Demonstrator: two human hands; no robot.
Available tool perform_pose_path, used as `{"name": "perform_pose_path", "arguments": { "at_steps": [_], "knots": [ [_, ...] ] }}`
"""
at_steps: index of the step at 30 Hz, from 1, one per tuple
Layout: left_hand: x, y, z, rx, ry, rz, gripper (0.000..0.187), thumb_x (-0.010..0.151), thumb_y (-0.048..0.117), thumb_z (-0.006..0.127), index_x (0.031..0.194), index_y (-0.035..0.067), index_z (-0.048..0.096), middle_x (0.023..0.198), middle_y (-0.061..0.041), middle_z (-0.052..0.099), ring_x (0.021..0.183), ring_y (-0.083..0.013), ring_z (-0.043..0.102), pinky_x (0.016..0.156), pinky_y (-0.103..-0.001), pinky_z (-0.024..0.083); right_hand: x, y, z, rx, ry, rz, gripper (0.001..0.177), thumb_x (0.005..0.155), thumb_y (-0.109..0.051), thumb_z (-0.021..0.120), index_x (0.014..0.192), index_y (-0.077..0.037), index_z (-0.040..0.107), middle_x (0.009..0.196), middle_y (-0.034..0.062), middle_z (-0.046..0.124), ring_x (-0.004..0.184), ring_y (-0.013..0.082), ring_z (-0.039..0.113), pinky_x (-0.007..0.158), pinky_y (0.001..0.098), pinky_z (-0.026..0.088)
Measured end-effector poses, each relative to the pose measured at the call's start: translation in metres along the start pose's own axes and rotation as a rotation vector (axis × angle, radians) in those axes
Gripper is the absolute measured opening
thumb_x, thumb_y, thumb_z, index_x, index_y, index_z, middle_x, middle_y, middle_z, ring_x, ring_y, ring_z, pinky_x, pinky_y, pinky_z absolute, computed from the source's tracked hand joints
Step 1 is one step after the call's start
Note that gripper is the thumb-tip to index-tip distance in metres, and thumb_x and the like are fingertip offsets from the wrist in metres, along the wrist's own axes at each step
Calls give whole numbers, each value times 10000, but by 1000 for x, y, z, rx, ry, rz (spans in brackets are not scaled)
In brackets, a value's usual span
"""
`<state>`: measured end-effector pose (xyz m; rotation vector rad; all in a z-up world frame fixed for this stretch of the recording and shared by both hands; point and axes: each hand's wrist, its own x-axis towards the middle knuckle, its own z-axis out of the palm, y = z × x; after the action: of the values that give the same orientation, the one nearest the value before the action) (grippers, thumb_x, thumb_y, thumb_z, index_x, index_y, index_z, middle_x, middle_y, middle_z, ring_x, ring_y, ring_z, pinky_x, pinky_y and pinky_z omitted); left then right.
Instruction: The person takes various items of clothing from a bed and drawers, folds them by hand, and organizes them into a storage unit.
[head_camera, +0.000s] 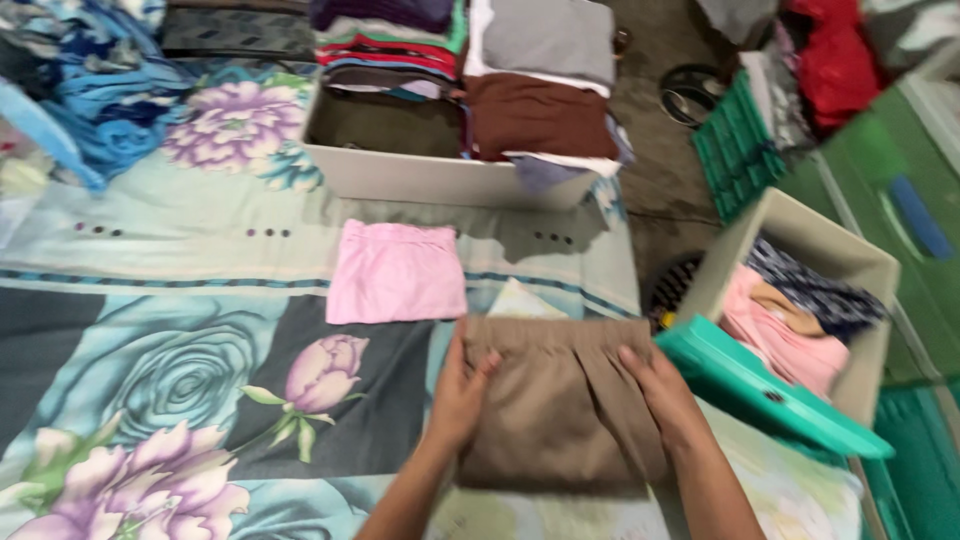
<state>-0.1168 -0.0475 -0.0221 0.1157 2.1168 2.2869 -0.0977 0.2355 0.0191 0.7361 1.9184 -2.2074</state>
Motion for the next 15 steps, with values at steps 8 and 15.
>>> {"name": "perform_pose_path", "arguments": {
  "at_steps": [8,15],
  "knots": [
    [197,-29,-183,424,218,87,712,1008,380,597,1585,50,342,1441,-251,575,1361,-321,556,1122,-365,413,211,-4,215,134,-270,-204,457,982,-215,629,1392,-35,534,1303,147,668,1139,248,649,964,390,541],
    [269,-149,-243,588,174,-125,714,1011,481,512,1562,58,348,1440,-306,529,1360,-418,501,1111,-429,397,334,103,254,-311,-83,-23,593,1040,-353,639,1478,-21,416,1409,136,537,1253,253,543,1052,411,456]
  ]
}}
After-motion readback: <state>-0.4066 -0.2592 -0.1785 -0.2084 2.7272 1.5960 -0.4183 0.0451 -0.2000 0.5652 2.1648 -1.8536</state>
